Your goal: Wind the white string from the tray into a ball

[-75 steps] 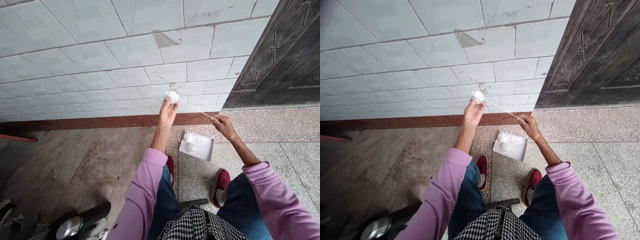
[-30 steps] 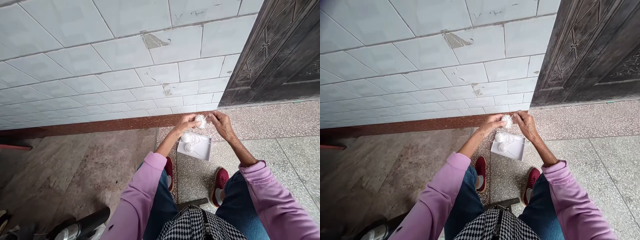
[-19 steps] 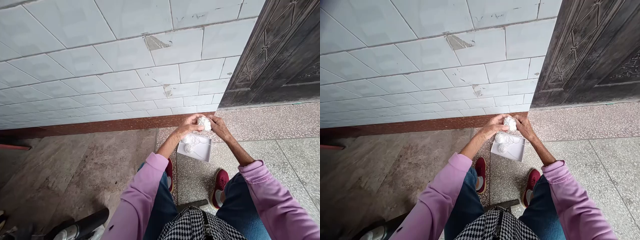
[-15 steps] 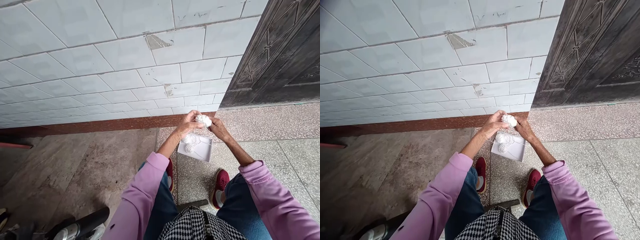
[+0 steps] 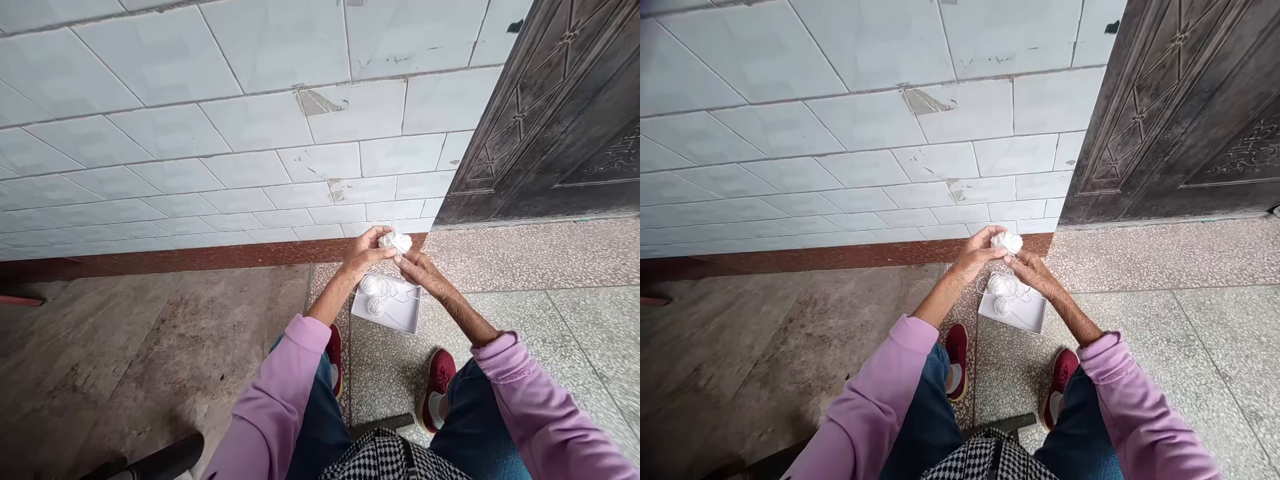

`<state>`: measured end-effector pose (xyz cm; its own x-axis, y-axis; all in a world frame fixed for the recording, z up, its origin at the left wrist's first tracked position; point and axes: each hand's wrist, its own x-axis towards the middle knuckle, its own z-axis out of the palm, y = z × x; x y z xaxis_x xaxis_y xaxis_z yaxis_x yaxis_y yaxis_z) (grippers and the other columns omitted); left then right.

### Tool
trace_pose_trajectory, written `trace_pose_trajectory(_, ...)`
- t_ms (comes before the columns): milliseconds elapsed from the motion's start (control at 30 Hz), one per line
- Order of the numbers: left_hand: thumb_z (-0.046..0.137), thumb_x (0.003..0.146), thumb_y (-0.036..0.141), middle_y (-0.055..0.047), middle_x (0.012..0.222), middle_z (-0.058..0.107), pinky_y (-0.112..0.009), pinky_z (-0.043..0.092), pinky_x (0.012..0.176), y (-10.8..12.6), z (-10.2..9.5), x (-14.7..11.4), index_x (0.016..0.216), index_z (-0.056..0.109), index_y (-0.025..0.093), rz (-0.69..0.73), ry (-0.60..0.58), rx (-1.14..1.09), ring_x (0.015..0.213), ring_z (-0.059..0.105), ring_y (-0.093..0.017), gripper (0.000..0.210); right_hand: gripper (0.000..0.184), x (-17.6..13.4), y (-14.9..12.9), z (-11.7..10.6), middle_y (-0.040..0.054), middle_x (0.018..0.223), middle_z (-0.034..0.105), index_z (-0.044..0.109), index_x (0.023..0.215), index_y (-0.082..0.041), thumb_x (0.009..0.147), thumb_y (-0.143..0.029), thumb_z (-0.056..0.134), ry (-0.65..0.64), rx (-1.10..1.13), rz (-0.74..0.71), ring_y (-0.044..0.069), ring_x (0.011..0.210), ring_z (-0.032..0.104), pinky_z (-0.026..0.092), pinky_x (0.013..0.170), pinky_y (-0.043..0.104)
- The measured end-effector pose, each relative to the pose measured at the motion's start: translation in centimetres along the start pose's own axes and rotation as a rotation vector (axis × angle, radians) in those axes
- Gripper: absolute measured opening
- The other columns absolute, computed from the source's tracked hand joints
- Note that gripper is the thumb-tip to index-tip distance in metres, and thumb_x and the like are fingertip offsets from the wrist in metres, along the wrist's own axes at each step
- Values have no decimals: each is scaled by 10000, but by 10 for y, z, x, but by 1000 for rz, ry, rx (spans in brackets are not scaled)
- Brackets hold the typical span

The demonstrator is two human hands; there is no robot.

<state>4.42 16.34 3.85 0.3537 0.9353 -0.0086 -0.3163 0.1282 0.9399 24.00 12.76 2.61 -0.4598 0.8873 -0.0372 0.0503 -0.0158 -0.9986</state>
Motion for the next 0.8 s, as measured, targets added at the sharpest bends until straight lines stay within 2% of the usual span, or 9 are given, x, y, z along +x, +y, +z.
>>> trace_pose_trajectory(100,1034,625,390,-73,1093,774,-392,601,941,-4,-3,-1,1235,748,190,-21,4,-43,1018,726,-236,703,626,-1,0,-2,-95,547,352,675,1032,-221,964,-843,652,11,-5,21,98,480,261,192,467,261)
trace_pose_trajectory(167,1036,633,410,-76,1102,782,-387,608,930,-7,-5,-1,1228,762,191,-21,29,-49,1009,729,-230,692,681,1,-1,-8,-28,594,531,710,988,-214,970,-884,587,17,-65,-13,126,510,435,324,481,258)
trace_pose_trajectory(267,1049,609,437,-69,1078,779,-346,608,857,-11,-7,1,1203,764,191,-11,90,-26,950,718,-204,703,718,4,-2,-22,101,922,788,784,998,-214,941,-905,600,101,-229,-131,261,876,726,592,753,372)
trace_pose_trajectory(367,1047,610,461,-67,1066,774,-328,602,826,-13,-6,3,1201,753,190,7,110,15,930,711,-198,714,722,6,-3,-31,126,1060,817,814,1031,-213,939,-900,611,287,-330,-213,346,1104,741,603,983,487)
trace_pose_trajectory(433,1035,635,461,-65,1059,770,-328,599,835,-14,-2,3,1200,743,188,29,89,43,932,709,-195,692,739,7,-3,-29,120,988,804,798,969,-205,940,-913,591,344,-302,-212,332,1037,753,631,921,464)
trace_pose_trajectory(500,1019,664,448,-59,1042,763,-326,593,849,-15,2,3,1184,727,187,64,63,72,925,705,-186,651,744,8,-3,-22,97,882,769,763,941,-204,925,-929,593,323,-196,-171,282,878,751,647,725,389)
trace_pose_trajectory(600,1000,700,441,-41,994,746,-324,585,845,-16,9,2,1160,682,193,106,15,121,869,699,-165,611,720,9,-3,-11,38,687,686,690,927,-208,926,-923,603,274,-46,-80,176,562,627,499,454,276)
trace_pose_trajectory(700,1007,687,506,-39,1010,736,-309,592,797,-16,11,4,1158,630,200,101,4,141,845,701,-156,676,687,10,-4,-8,-18,549,578,621,849,-218,936,-900,619,323,-50,-82,107,432,456,364,412,241)
trace_pose_trajectory(800,960,714,650,-30,969,724,-267,569,653,-12,14,3,1126,614,201,54,32,207,757,684,-138,700,668,9,-7,-8,-30,584,564,629,877,-221,894,-887,685,375,-65,-107,101,464,446,336,432,243)
